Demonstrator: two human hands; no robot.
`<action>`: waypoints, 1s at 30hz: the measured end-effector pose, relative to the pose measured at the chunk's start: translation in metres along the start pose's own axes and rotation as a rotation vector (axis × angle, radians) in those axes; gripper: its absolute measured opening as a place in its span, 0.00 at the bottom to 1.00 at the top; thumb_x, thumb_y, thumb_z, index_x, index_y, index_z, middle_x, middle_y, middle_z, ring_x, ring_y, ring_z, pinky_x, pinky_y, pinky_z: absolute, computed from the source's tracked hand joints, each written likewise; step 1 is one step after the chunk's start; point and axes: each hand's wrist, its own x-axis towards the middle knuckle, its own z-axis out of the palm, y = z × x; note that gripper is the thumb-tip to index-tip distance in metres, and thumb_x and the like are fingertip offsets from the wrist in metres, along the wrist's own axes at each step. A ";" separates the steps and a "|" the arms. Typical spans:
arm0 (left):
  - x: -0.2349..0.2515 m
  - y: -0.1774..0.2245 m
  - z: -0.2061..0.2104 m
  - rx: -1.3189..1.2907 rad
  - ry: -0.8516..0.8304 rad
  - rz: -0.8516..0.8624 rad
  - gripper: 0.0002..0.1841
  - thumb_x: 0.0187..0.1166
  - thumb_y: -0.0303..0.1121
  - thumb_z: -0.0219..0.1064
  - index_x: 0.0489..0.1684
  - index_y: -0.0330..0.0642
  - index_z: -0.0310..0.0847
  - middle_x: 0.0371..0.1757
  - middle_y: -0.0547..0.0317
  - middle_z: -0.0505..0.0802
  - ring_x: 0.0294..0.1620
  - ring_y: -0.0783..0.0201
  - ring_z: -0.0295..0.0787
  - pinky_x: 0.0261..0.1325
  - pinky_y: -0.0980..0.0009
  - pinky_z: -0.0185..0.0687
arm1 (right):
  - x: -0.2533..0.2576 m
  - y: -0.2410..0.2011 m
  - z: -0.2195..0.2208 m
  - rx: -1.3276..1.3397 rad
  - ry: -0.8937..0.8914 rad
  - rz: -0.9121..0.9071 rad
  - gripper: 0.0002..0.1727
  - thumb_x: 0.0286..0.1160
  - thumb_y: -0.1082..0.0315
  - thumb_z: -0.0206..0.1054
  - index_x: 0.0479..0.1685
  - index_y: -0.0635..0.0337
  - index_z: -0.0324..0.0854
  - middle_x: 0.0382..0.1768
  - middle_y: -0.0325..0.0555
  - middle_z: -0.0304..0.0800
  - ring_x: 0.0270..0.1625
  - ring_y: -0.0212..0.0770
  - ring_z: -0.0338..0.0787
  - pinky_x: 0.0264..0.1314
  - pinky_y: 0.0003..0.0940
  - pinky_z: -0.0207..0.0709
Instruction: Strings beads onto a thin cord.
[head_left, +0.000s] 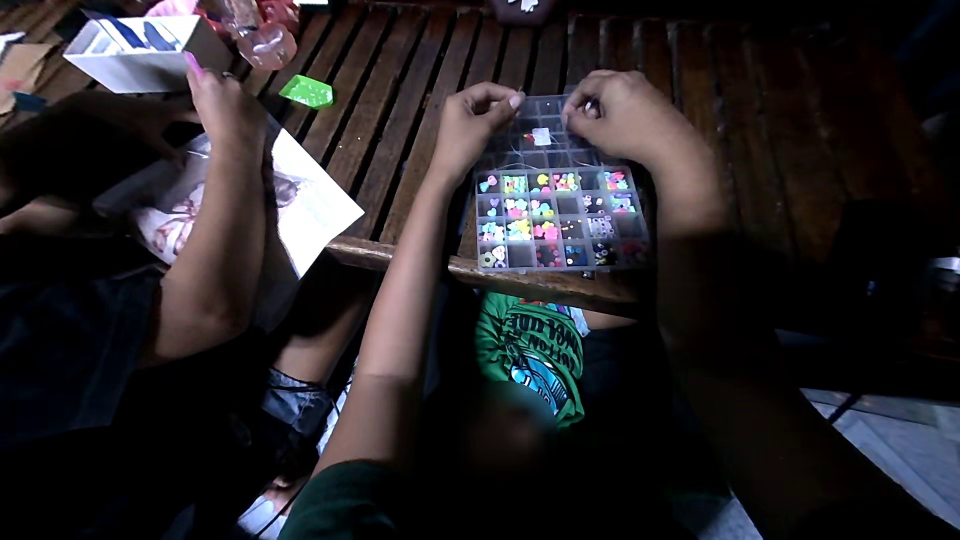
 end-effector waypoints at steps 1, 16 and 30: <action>0.000 0.000 0.000 0.001 0.000 0.000 0.05 0.83 0.26 0.67 0.46 0.34 0.86 0.38 0.64 0.91 0.36 0.77 0.87 0.45 0.78 0.85 | -0.001 -0.002 0.000 0.067 0.016 -0.007 0.15 0.88 0.68 0.57 0.55 0.72 0.82 0.57 0.64 0.84 0.52 0.55 0.85 0.59 0.55 0.76; 0.001 -0.001 0.001 0.021 -0.018 -0.011 0.06 0.83 0.27 0.66 0.46 0.34 0.86 0.38 0.64 0.91 0.37 0.77 0.87 0.47 0.77 0.85 | -0.037 -0.021 -0.008 0.338 -0.085 -0.123 0.09 0.89 0.65 0.59 0.46 0.62 0.80 0.38 0.39 0.80 0.35 0.24 0.78 0.42 0.23 0.75; 0.001 -0.001 0.002 0.022 -0.029 0.003 0.05 0.82 0.27 0.67 0.46 0.34 0.85 0.39 0.63 0.91 0.38 0.76 0.87 0.47 0.76 0.85 | -0.114 0.009 0.045 0.122 0.225 -0.166 0.08 0.74 0.61 0.74 0.42 0.49 0.98 0.54 0.50 0.88 0.57 0.53 0.80 0.59 0.58 0.63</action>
